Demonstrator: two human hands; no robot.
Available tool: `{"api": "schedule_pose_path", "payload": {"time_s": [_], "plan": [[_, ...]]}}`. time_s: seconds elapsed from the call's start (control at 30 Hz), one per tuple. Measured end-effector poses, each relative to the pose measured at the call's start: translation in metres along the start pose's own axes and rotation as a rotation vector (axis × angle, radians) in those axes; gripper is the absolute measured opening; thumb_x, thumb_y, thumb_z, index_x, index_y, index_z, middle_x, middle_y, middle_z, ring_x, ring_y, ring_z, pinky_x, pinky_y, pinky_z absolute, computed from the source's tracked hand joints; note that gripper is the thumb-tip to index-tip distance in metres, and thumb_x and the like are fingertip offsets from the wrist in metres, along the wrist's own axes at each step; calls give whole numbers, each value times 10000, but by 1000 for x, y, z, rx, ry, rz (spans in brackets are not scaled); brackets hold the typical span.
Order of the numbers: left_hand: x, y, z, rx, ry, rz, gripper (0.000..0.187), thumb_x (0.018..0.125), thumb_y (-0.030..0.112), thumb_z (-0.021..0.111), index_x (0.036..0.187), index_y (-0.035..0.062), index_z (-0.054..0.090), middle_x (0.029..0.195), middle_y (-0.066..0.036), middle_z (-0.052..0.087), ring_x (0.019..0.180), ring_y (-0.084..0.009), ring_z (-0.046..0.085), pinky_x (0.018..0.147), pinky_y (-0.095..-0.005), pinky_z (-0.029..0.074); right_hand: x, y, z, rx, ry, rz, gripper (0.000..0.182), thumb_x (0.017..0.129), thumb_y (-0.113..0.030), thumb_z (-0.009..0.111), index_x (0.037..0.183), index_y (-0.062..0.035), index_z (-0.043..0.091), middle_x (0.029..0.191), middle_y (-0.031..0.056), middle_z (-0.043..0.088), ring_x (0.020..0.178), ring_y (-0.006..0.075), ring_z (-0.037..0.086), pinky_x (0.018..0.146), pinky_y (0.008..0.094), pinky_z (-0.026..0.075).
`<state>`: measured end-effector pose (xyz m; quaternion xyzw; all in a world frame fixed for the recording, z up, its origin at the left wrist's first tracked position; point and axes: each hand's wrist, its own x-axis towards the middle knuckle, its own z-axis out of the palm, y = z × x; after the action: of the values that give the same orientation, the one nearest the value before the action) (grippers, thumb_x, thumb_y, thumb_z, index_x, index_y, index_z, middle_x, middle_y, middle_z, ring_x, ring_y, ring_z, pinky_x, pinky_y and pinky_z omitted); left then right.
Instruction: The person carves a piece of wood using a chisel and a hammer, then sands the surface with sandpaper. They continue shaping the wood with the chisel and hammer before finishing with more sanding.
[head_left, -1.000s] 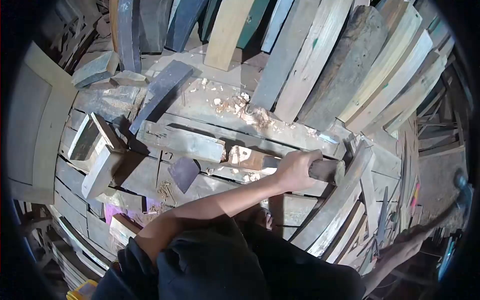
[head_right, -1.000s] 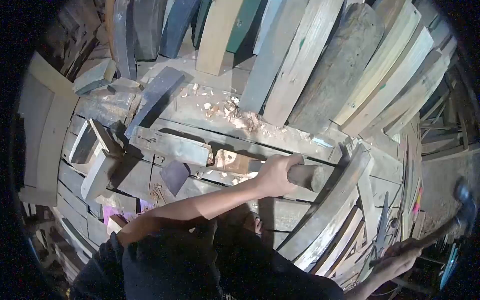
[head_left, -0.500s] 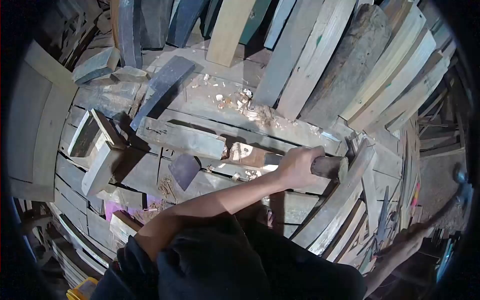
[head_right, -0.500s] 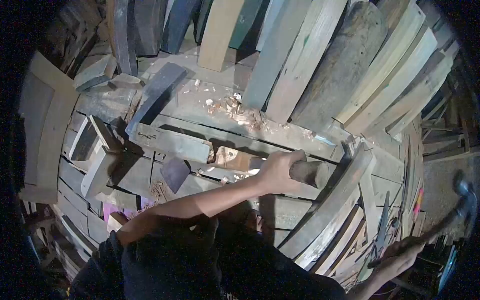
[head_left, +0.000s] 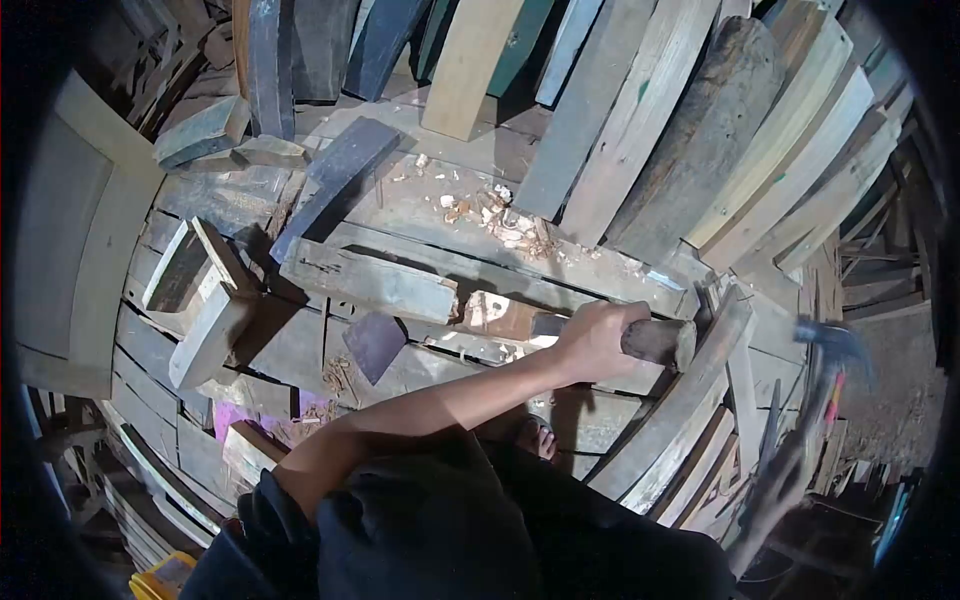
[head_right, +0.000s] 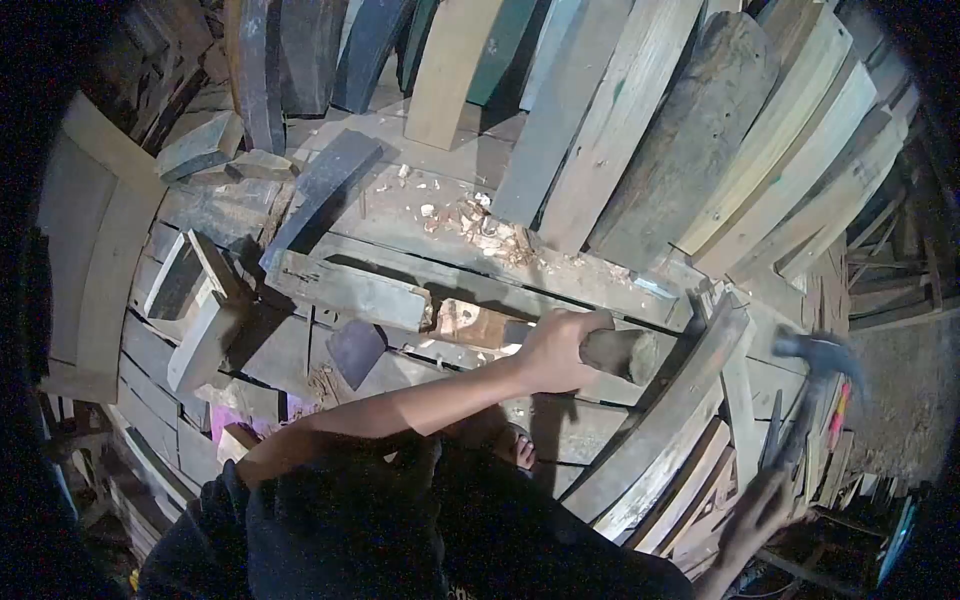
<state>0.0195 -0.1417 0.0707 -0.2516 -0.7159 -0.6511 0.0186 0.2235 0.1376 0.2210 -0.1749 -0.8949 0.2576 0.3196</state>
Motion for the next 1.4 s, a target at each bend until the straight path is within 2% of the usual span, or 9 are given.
{"api": "schedule_pose_path", "payload": {"time_s": [0.13, 0.2, 0.33, 0.57, 0.67, 0.73, 0.93, 1.2, 1.4], "plan": [[1, -3, 3, 39, -21, 0, 568, 674, 444, 889, 974, 9, 682, 808, -215, 707, 777, -423, 709, 688, -462, 547, 30, -55, 2, 240, 442, 371, 549, 1082, -614, 380, 893, -118, 517, 633, -25, 427, 483, 65, 353, 430, 230, 255], [1, -6, 7, 24, 3, 33, 549, 685, 439, 880, 972, 14, 685, 815, -212, 709, 778, -418, 711, 698, -469, 551, 20, -31, 17, 454, 367, 202, 591, 1067, -667, 344, 877, -122, 471, 650, -21, 439, 479, 66, 345, 421, 226, 259], [1, -5, 3, 66, -23, -7, 550, 694, 441, 874, 988, 14, 689, 835, -215, 719, 802, -424, 713, 714, -474, 557, -35, -13, 35, -240, -482, 149, 401, 1119, -322, 457, 1148, 48, 608, 930, 24, 568, 746, 102, 473, 686, 232, 406], [-10, -5, 6, 107, -114, -5, 650, 672, 508, 896, 1055, 29, 682, 910, -223, 731, 806, -421, 717, 748, -486, 556, -60, 24, 24, 31, -67, 464, 543, 1099, -427, 523, 1312, 70, 575, 1056, 64, 554, 908, 126, 518, 816, 270, 460], [-18, -7, 2, 151, -217, 396, 450, 643, 314, 897, 916, 64, 641, 774, -124, 687, 713, -328, 711, 596, -419, 556, -63, 17, 22, 198, 70, 489, 531, 1097, -404, 537, 1337, 69, 564, 1137, 100, 583, 958, 144, 542, 844, 268, 469], [-19, -12, 12, 144, -187, 497, 581, 628, 254, 892, 1122, 95, 632, 939, -108, 723, 747, -329, 719, 613, -438, 572, -60, 15, 19, 85, 34, 487, 527, 1098, -396, 536, 1342, 71, 556, 1154, 109, 587, 981, 150, 551, 862, 272, 474], [-12, -7, -5, 49, -123, 368, 338, 663, 179, 820, 891, 80, 591, 753, -73, 643, 659, -271, 664, 554, -403, 484, -59, 27, 11, -188, -106, 439, 516, 1102, -372, 532, 1356, 77, 531, 1206, 136, 600, 1049, 169, 577, 916, 283, 489], [-8, -18, -3, -16, -26, 187, 574, 639, 314, 867, 1110, 46, 679, 814, -191, 715, 733, -385, 706, 668, -453, 540, -58, 20, 24, -177, -166, 389, 488, 1082, -311, 590, 1377, 70, 512, 1249, 159, 608, 1091, 172, 602, 958, 303, 502], [-1, -5, -13, -68, -1, 69, 449, 671, 294, 839, 984, 19, 672, 843, -209, 705, 786, -408, 707, 671, -449, 542, -60, 15, 19, -84, -155, 467, 509, 1087, -366, 567, 1393, 36, 509, 1270, 158, 604, 1164, 204, 581, 1003, 315, 476]]}}
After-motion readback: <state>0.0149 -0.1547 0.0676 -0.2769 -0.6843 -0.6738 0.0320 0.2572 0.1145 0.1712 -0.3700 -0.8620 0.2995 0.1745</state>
